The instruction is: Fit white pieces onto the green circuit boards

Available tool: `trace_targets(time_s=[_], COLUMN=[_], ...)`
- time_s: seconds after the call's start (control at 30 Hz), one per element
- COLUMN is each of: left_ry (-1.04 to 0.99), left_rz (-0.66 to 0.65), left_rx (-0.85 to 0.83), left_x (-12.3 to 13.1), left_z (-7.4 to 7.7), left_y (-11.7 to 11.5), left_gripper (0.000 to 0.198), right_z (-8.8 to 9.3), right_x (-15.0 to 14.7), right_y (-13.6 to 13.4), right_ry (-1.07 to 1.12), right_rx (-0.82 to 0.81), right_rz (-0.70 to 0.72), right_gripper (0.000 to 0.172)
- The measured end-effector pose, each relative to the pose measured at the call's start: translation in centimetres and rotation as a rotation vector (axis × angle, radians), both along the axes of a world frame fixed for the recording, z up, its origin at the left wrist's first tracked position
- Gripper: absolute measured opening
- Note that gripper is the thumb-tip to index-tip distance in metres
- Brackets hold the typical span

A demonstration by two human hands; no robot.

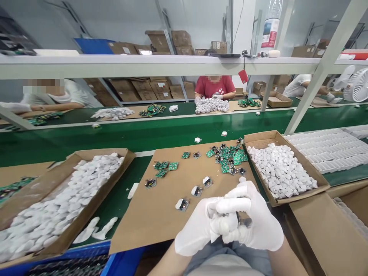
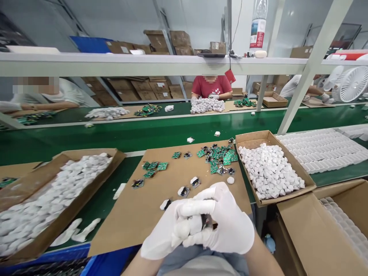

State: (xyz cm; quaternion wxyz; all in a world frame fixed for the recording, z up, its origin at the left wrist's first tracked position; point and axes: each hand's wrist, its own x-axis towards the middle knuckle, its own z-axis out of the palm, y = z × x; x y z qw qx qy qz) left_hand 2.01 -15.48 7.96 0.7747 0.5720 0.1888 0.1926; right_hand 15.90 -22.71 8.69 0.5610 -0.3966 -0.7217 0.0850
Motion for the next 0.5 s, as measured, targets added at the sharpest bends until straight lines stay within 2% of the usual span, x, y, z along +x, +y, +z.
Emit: trace_targets(time_s=[0.07, 0.13, 0.17, 0.23, 0.3, 0.33, 0.4, 0.5], left_ry=[-0.032, -0.054, -0.064, -0.102, -0.171, -0.205, -0.244, -0.21], left_rz=[-0.004, 0.017, 0.044, 0.122, 0.193, 0.221, 0.273, 0.355], left_rx=[-0.026, -0.02, -0.017, -0.047, -0.133, -0.17, -0.168, -0.091], left_x=[-0.2, -0.7, -0.9, -1.5, -2.0, -2.2, -2.6, -3.0], left_z=[-0.1, -0.3, -0.5, -0.8, -1.3, -1.5, -1.6, -1.5], left_y=[0.2, 0.5, 0.6, 0.6, 0.6, 0.6, 0.7, 1.0], left_gripper=[0.033, 0.033, 0.032, 0.035, 0.05, 0.056, 0.052, 0.043], right_z=[0.0, -0.2, -0.3, -0.6, -0.9, -0.9, -0.9, -0.9], right_x=[-0.5, -1.0, -1.2, -1.6, -1.9, -2.2, -2.7, -3.5], right_y=[0.4, 0.7, 0.9, 1.0, 1.3, 1.4, 1.9, 2.5], right_ry=[0.021, 0.004, 0.001, 0.014, 0.009, -0.028, -0.158, -0.35], right_rx=[0.063, 0.051, 0.025, -0.024, -0.032, -0.013, 0.047, 0.094], right_rz=[-0.029, -0.082, -0.101, -0.11, -0.106, -0.102, -0.127, -0.24], right_gripper=[0.04, 0.04, 0.047, 0.073, 0.097, 0.099, 0.091, 0.074])
